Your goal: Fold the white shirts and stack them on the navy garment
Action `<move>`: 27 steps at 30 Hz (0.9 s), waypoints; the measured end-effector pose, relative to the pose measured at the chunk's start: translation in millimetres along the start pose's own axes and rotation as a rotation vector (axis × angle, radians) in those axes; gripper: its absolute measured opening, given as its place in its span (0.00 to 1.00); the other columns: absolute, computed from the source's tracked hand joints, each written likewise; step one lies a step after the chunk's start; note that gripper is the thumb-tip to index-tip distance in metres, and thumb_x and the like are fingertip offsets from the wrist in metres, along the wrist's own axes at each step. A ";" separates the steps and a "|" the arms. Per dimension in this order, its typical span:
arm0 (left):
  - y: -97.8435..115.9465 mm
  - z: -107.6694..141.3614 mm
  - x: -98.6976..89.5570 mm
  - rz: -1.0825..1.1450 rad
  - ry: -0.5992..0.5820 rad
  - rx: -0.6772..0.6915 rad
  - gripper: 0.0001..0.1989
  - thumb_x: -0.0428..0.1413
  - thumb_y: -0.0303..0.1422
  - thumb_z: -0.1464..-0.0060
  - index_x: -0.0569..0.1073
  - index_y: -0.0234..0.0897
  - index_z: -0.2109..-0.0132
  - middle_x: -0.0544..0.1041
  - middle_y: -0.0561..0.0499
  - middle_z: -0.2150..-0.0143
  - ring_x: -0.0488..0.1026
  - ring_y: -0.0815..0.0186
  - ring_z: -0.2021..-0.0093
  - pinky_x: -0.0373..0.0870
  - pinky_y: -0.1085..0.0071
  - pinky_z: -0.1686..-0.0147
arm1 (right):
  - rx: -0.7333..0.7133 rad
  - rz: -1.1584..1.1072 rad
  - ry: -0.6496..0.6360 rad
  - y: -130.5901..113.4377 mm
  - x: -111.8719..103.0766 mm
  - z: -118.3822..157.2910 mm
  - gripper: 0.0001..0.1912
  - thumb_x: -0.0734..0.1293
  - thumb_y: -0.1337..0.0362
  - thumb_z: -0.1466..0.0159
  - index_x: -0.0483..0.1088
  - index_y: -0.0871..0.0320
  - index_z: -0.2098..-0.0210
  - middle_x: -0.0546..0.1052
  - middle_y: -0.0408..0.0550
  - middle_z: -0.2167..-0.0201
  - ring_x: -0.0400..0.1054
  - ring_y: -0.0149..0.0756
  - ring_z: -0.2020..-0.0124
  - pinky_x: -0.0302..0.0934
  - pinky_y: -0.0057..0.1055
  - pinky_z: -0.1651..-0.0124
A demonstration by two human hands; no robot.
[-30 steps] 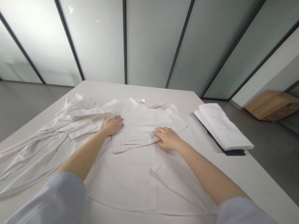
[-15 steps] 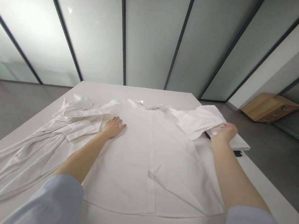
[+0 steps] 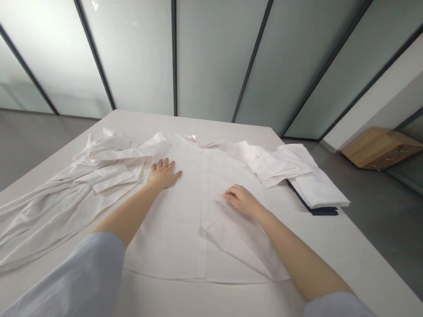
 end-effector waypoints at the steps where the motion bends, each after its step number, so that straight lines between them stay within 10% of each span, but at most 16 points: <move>1: -2.0 -3.0 -3.5 -0.010 0.029 -0.012 0.35 0.40 0.52 0.40 0.60 0.35 0.35 0.54 0.36 0.30 0.50 0.45 0.32 0.49 0.49 0.38 | 0.003 0.032 0.007 -1.9 4.0 -1.6 0.20 0.55 0.56 0.32 0.74 0.59 0.54 0.75 0.55 0.51 0.67 0.40 0.49 0.57 0.35 0.46; 6: 13.1 -0.1 -28.1 -0.092 0.191 0.005 0.25 0.44 0.45 0.40 0.68 0.34 0.43 0.68 0.36 0.41 0.61 0.48 0.39 0.55 0.54 0.42 | 0.168 0.206 -0.041 1.1 25.4 -14.9 0.29 0.50 0.50 0.30 0.56 0.55 0.34 0.52 0.54 0.30 0.43 0.47 0.31 0.40 0.50 0.34; 10: 40.2 22.7 -27.3 -0.077 0.061 0.004 0.28 0.44 0.50 0.41 0.71 0.35 0.47 0.71 0.37 0.44 0.64 0.48 0.42 0.58 0.53 0.45 | 0.239 0.241 -0.031 10.0 27.2 -38.6 0.31 0.48 0.49 0.30 0.50 0.54 0.31 0.47 0.53 0.29 0.38 0.47 0.29 0.37 0.52 0.33; 22: 22.0 -2.3 10.8 -0.091 -0.089 0.111 0.39 0.33 0.56 0.40 0.49 0.38 0.30 0.46 0.40 0.27 0.43 0.48 0.29 0.45 0.44 0.37 | 0.004 -0.200 0.069 7.9 11.0 -64.7 0.18 0.58 0.56 0.32 0.76 0.56 0.56 0.72 0.52 0.44 0.62 0.42 0.40 0.52 0.38 0.38; 27: 21.5 -4.5 11.7 -0.089 -0.080 0.128 0.40 0.33 0.57 0.41 0.48 0.37 0.30 0.45 0.40 0.27 0.43 0.48 0.29 0.45 0.43 0.36 | -0.057 -0.464 -0.237 -30.6 5.2 -21.0 0.22 0.63 0.46 0.38 0.75 0.60 0.66 0.79 0.52 0.63 0.72 0.43 0.60 0.62 0.39 0.52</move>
Point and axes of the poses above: each hand's wrist, its own z-axis away from the middle knuckle, its own x-axis out of the palm, y = z × x, the point moved 5 cm from there along -z, towards the middle knuckle
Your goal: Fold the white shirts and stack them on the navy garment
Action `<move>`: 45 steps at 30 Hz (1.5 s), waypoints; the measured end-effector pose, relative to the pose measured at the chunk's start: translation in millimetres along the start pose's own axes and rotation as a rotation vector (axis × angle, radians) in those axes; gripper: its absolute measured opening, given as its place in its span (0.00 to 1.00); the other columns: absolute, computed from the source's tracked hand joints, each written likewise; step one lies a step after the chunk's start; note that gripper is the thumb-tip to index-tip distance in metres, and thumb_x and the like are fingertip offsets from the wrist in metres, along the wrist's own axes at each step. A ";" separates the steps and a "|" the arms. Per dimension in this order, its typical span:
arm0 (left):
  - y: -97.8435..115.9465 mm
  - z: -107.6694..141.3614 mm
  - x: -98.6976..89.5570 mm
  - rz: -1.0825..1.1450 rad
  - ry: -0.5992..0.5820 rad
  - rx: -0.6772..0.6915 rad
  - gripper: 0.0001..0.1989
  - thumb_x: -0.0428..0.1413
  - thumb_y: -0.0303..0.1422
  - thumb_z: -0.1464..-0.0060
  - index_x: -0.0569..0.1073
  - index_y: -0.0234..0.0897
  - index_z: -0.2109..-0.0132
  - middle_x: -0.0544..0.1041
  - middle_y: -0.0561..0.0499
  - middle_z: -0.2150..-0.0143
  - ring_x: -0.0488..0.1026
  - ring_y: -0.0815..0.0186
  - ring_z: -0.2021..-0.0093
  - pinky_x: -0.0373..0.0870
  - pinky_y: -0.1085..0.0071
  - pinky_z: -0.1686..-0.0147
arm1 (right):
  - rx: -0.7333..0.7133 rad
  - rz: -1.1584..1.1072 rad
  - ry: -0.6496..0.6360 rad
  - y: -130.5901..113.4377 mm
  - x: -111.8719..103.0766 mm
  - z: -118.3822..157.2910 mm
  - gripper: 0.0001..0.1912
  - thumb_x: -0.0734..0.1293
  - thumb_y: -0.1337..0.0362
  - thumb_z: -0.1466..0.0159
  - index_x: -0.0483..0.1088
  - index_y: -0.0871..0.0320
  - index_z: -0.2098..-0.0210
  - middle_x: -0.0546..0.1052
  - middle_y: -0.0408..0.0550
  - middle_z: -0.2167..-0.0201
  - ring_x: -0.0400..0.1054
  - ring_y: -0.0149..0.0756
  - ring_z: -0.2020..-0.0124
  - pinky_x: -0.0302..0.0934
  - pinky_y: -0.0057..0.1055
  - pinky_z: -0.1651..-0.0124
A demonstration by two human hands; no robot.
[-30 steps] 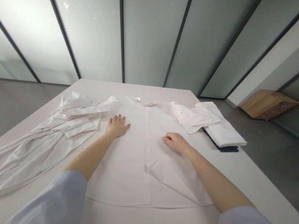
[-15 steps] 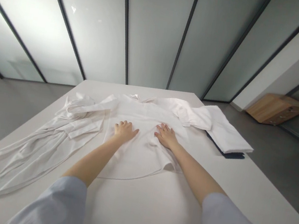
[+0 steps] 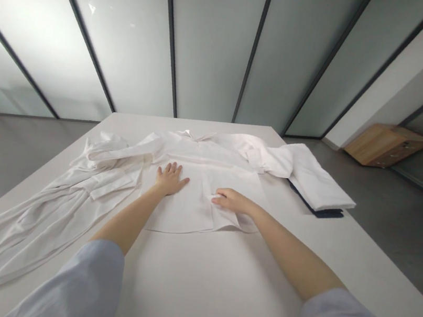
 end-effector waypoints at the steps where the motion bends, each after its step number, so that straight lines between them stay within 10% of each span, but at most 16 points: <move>1: 0.4 0.2 0.4 0.001 -0.001 0.001 0.41 0.33 0.57 0.41 0.48 0.36 0.30 0.45 0.40 0.27 0.43 0.48 0.29 0.44 0.43 0.36 | -0.013 -0.098 -0.147 -8.7 4.8 8.9 0.25 0.60 0.45 0.37 0.75 0.61 0.65 0.79 0.51 0.66 0.72 0.42 0.62 0.63 0.39 0.53; 4: 1.2 1.3 0.6 0.001 -0.008 0.002 0.41 0.33 0.57 0.40 0.48 0.36 0.29 0.45 0.40 0.27 0.42 0.49 0.29 0.44 0.43 0.36 | -0.071 -0.303 -0.339 -24.5 0.9 24.8 0.31 0.53 0.44 0.33 0.74 0.63 0.56 0.80 0.53 0.66 0.73 0.40 0.61 0.62 0.39 0.50; 9: 1.8 8.8 -2.2 -0.013 -0.019 0.013 0.40 0.32 0.55 0.40 0.47 0.35 0.29 0.44 0.39 0.27 0.42 0.49 0.29 0.44 0.43 0.36 | 0.104 0.207 0.260 18.2 -39.4 8.8 0.26 0.56 0.49 0.33 0.69 0.57 0.45 0.71 0.56 0.43 0.62 0.47 0.40 0.52 0.42 0.38; 14: 4.1 26.0 -0.4 -0.010 -0.023 0.036 0.40 0.32 0.56 0.40 0.47 0.35 0.29 0.44 0.39 0.27 0.41 0.48 0.29 0.44 0.43 0.36 | 0.366 0.690 0.285 61.0 -22.1 13.5 0.32 0.53 0.46 0.32 0.54 0.54 0.33 0.50 0.55 0.30 0.41 0.55 0.31 0.41 0.54 0.34; 19: 6.9 53.9 0.5 -0.017 -0.039 0.032 0.41 0.33 0.57 0.41 0.49 0.37 0.30 0.45 0.40 0.27 0.41 0.43 0.29 0.46 0.39 0.38 | 0.387 0.787 0.234 44.0 -4.3 42.6 0.32 0.52 0.46 0.32 0.56 0.56 0.34 0.55 0.61 0.32 0.51 0.57 0.34 0.49 0.53 0.40; 24: 3.7 64.0 -21.4 0.000 -0.101 0.087 0.38 0.42 0.60 0.46 0.62 0.41 0.36 0.64 0.40 0.35 0.63 0.47 0.38 0.62 0.51 0.45 | 0.431 0.745 0.203 27.8 -36.1 43.8 0.27 0.56 0.45 0.34 0.70 0.56 0.47 0.76 0.58 0.51 0.70 0.50 0.50 0.58 0.44 0.47; 29: -6.0 31.7 -40.2 0.012 0.093 -0.040 0.33 0.38 0.52 0.39 0.59 0.37 0.34 0.62 0.39 0.34 0.60 0.52 0.36 0.60 0.57 0.42 | 0.290 0.773 0.394 48.4 -70.3 9.8 0.27 0.56 0.51 0.32 0.63 0.57 0.39 0.62 0.56 0.36 0.54 0.48 0.35 0.52 0.40 0.39; 39: -11.4 31.4 0.3 -0.052 0.032 -0.010 0.35 0.35 0.50 0.37 0.52 0.34 0.31 0.49 0.37 0.29 0.46 0.49 0.30 0.48 0.50 0.36 | 0.444 0.745 0.360 84.5 -34.3 9.3 0.33 0.52 0.47 0.32 0.54 0.58 0.34 0.53 0.61 0.31 0.45 0.52 0.31 0.43 0.48 0.35; 45: -1.6 68.0 -17.9 -0.098 -0.043 0.024 0.31 0.41 0.51 0.39 0.60 0.37 0.36 0.61 0.36 0.34 0.59 0.49 0.36 0.60 0.52 0.43 | 0.451 0.829 0.197 45.4 -39.6 28.1 0.25 0.59 0.48 0.35 0.71 0.59 0.50 0.75 0.64 0.50 0.67 0.55 0.46 0.48 0.53 0.40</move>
Point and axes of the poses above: each hand's wrist, its own z-axis away from the middle knuckle, its own x-axis out of the palm, y = z × x, the point moved 5 cm from there along -z, towards the middle knuckle
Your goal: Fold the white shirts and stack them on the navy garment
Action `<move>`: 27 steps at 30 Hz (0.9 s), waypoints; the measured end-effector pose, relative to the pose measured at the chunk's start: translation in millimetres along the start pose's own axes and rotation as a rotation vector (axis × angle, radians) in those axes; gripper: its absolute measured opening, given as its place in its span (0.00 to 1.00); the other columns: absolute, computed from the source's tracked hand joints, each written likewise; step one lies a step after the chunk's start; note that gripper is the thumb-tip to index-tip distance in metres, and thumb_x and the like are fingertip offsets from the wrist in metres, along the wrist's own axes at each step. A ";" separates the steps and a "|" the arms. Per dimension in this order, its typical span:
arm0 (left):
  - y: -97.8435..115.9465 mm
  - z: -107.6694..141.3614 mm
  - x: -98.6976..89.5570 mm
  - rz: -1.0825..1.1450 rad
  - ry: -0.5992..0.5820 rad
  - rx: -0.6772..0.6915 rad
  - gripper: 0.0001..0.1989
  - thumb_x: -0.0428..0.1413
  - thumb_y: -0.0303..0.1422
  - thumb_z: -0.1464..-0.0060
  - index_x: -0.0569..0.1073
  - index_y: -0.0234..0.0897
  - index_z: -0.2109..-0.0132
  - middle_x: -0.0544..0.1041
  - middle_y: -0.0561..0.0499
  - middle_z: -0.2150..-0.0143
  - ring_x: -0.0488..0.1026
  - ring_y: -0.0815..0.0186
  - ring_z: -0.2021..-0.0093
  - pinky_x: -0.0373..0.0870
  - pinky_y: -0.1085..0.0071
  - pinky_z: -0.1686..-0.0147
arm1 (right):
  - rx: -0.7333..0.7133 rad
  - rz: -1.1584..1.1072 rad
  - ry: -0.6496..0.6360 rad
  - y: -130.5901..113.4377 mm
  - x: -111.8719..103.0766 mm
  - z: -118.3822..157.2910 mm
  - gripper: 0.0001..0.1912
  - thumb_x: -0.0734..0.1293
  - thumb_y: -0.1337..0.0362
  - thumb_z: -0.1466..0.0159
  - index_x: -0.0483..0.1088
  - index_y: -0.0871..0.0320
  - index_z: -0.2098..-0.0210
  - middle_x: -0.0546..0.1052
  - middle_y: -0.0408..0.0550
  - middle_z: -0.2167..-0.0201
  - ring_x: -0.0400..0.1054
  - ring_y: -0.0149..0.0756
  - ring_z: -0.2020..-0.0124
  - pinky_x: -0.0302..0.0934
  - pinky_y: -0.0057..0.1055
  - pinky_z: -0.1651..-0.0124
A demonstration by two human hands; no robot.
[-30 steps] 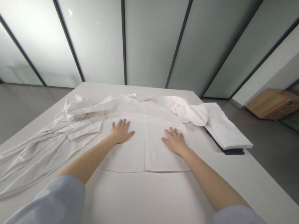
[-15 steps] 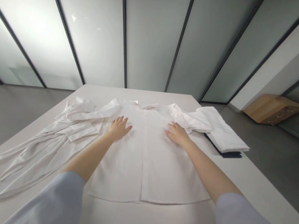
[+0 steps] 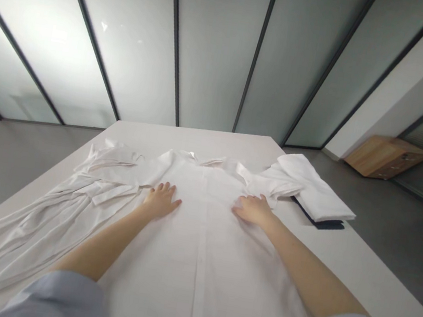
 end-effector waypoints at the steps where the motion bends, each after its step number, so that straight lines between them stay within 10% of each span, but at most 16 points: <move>1: 2.1 3.9 -5.1 0.001 -0.032 -0.002 0.30 0.44 0.52 0.40 0.63 0.38 0.38 0.65 0.37 0.37 0.63 0.49 0.39 0.63 0.53 0.46 | 0.003 -0.001 -0.017 -0.5 -6.2 0.3 0.24 0.59 0.48 0.36 0.73 0.59 0.53 0.77 0.62 0.54 0.70 0.54 0.50 0.50 0.52 0.41; 7: 15.6 -19.3 -33.9 0.063 0.078 -0.010 0.27 0.44 0.49 0.40 0.65 0.36 0.42 0.71 0.39 0.43 0.67 0.51 0.42 0.66 0.58 0.49 | -0.072 -0.107 0.133 -12.6 -17.4 -28.0 0.26 0.58 0.51 0.34 0.65 0.59 0.42 0.69 0.61 0.41 0.62 0.50 0.40 0.55 0.42 0.42; 13: 19.4 -60.8 -6.8 0.106 0.118 -0.030 0.33 0.39 0.49 0.37 0.55 0.34 0.33 0.53 0.39 0.30 0.49 0.52 0.31 0.51 0.57 0.37 | -0.099 -0.148 0.221 -23.4 16.9 -39.9 0.26 0.55 0.53 0.31 0.62 0.58 0.38 0.59 0.58 0.34 0.51 0.48 0.33 0.45 0.43 0.34; 18: 25.1 -48.4 11.3 0.093 0.135 -0.019 0.34 0.36 0.49 0.37 0.54 0.32 0.32 0.51 0.38 0.29 0.48 0.50 0.30 0.48 0.55 0.36 | -0.059 -0.137 0.217 -22.5 3.2 -37.7 0.25 0.58 0.55 0.33 0.64 0.60 0.41 0.70 0.61 0.43 0.63 0.52 0.42 0.55 0.43 0.42; 23: 27.4 -36.0 12.2 0.099 0.132 -0.022 0.34 0.37 0.50 0.37 0.54 0.35 0.31 0.52 0.40 0.29 0.48 0.50 0.30 0.47 0.55 0.36 | 0.030 -0.268 0.179 -19.3 -24.5 -76.5 0.38 0.62 0.60 0.37 0.47 0.58 0.31 0.78 0.56 0.55 0.72 0.48 0.54 0.61 0.37 0.53; 27: 27.6 -34.8 10.4 0.106 0.155 -0.021 0.34 0.37 0.50 0.37 0.54 0.36 0.31 0.53 0.41 0.29 0.48 0.51 0.30 0.48 0.55 0.36 | 0.009 -0.556 0.156 -25.6 -29.6 -122.2 0.27 0.66 0.60 0.41 0.67 0.59 0.42 0.80 0.52 0.63 0.74 0.41 0.62 0.63 0.30 0.59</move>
Point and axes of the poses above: each hand's wrist, its own z-axis away from the middle knuckle, its own x-axis out of the palm, y = z × x, the point moved 5 cm from there along -z, towards the middle knuckle
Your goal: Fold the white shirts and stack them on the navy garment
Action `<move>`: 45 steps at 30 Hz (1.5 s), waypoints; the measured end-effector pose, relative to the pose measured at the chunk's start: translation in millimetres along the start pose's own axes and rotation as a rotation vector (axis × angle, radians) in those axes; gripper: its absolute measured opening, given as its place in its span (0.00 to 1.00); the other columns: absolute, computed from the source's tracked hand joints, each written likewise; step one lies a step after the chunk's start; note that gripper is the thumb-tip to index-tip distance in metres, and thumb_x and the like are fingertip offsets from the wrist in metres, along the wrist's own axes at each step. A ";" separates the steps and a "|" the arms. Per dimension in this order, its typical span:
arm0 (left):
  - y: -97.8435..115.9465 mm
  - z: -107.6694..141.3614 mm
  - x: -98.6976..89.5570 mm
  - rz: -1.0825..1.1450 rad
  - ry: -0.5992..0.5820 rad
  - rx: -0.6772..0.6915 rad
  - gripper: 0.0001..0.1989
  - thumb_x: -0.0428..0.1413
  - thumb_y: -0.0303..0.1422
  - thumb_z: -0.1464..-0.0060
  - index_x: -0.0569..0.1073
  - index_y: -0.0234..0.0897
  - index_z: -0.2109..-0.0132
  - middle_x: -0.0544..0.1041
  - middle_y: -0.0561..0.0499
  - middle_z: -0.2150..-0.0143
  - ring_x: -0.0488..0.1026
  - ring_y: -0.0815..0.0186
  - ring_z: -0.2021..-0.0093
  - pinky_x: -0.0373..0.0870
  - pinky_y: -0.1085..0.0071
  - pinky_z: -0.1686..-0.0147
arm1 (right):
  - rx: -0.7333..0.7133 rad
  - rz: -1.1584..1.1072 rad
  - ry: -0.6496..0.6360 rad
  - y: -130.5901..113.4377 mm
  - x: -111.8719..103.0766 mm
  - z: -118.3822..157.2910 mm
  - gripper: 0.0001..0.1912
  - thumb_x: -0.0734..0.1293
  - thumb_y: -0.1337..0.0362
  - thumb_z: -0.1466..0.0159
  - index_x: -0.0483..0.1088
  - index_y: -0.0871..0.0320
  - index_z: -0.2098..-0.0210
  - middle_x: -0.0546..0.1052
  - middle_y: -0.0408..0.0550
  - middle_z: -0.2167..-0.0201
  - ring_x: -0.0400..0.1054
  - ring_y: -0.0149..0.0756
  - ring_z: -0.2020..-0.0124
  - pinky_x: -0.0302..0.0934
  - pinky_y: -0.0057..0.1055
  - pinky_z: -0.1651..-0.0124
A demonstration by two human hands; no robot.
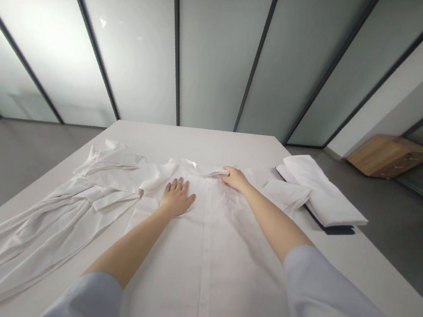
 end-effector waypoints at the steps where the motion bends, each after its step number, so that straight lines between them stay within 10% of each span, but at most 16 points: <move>1: -0.1 -0.1 0.0 0.002 0.003 0.000 0.34 0.37 0.50 0.37 0.54 0.36 0.32 0.53 0.40 0.29 0.49 0.51 0.30 0.48 0.55 0.36 | 0.028 -0.086 0.001 -0.4 1.9 -10.9 0.22 0.65 0.60 0.40 0.72 0.61 0.47 0.80 0.52 0.66 0.74 0.40 0.64 0.63 0.29 0.61; 4: -0.7 -0.6 0.9 0.008 0.003 -0.006 0.34 0.37 0.50 0.38 0.55 0.36 0.32 0.53 0.41 0.29 0.49 0.51 0.31 0.49 0.55 0.36 | 0.130 -0.236 0.053 -1.2 2.3 -40.2 0.22 0.56 0.59 0.34 0.71 0.65 0.48 0.80 0.56 0.62 0.75 0.37 0.64 0.65 0.27 0.63; 10: -0.8 -1.9 2.8 0.029 0.001 -0.004 0.34 0.37 0.50 0.38 0.55 0.36 0.32 0.52 0.41 0.29 0.49 0.51 0.31 0.47 0.56 0.36 | 0.162 -0.290 0.200 5.4 -5.1 -57.9 0.37 0.53 0.58 0.34 0.39 0.66 0.30 0.57 0.61 0.33 0.57 0.35 0.36 0.62 0.30 0.47; 18: 1.1 -2.0 0.7 0.020 -0.020 -0.011 0.34 0.38 0.50 0.38 0.55 0.36 0.32 0.52 0.40 0.29 0.48 0.50 0.30 0.47 0.54 0.36 | -0.207 0.165 0.040 21.1 16.6 47.2 0.31 0.59 0.56 0.35 0.56 0.57 0.34 0.61 0.55 0.35 0.52 0.45 0.33 0.47 0.43 0.34; 23: -2.2 -5.6 1.4 0.009 -0.056 0.002 0.35 0.37 0.51 0.38 0.53 0.36 0.31 0.50 0.40 0.29 0.47 0.48 0.30 0.47 0.50 0.36 | -0.164 0.418 -0.024 38.2 26.8 102.1 0.32 0.55 0.47 0.33 0.57 0.58 0.35 0.55 0.56 0.32 0.47 0.52 0.32 0.41 0.46 0.33; 36: -108.1 -28.5 -22.8 -0.085 0.098 -0.432 0.40 0.44 0.49 0.42 0.55 0.19 0.34 0.54 0.25 0.32 0.45 0.39 0.31 0.37 0.40 0.36 | -0.096 0.434 0.065 42.5 24.6 103.1 0.31 0.53 0.49 0.31 0.60 0.61 0.37 0.59 0.58 0.34 0.48 0.50 0.32 0.43 0.45 0.33; 45: -11.5 -26.3 -2.9 -0.006 -0.010 0.011 0.35 0.40 0.51 0.39 0.53 0.36 0.31 0.49 0.40 0.28 0.45 0.49 0.29 0.45 0.50 0.35 | -0.119 0.390 0.292 43.5 5.1 103.3 0.25 0.60 0.60 0.36 0.63 0.60 0.40 0.62 0.58 0.36 0.53 0.50 0.36 0.47 0.44 0.36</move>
Point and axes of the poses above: each hand's wrist, its own z-axis away from the middle knuckle, its own x-axis out of the palm, y = z × x, the point moved 5 cm from there along -z, towards the middle knuckle
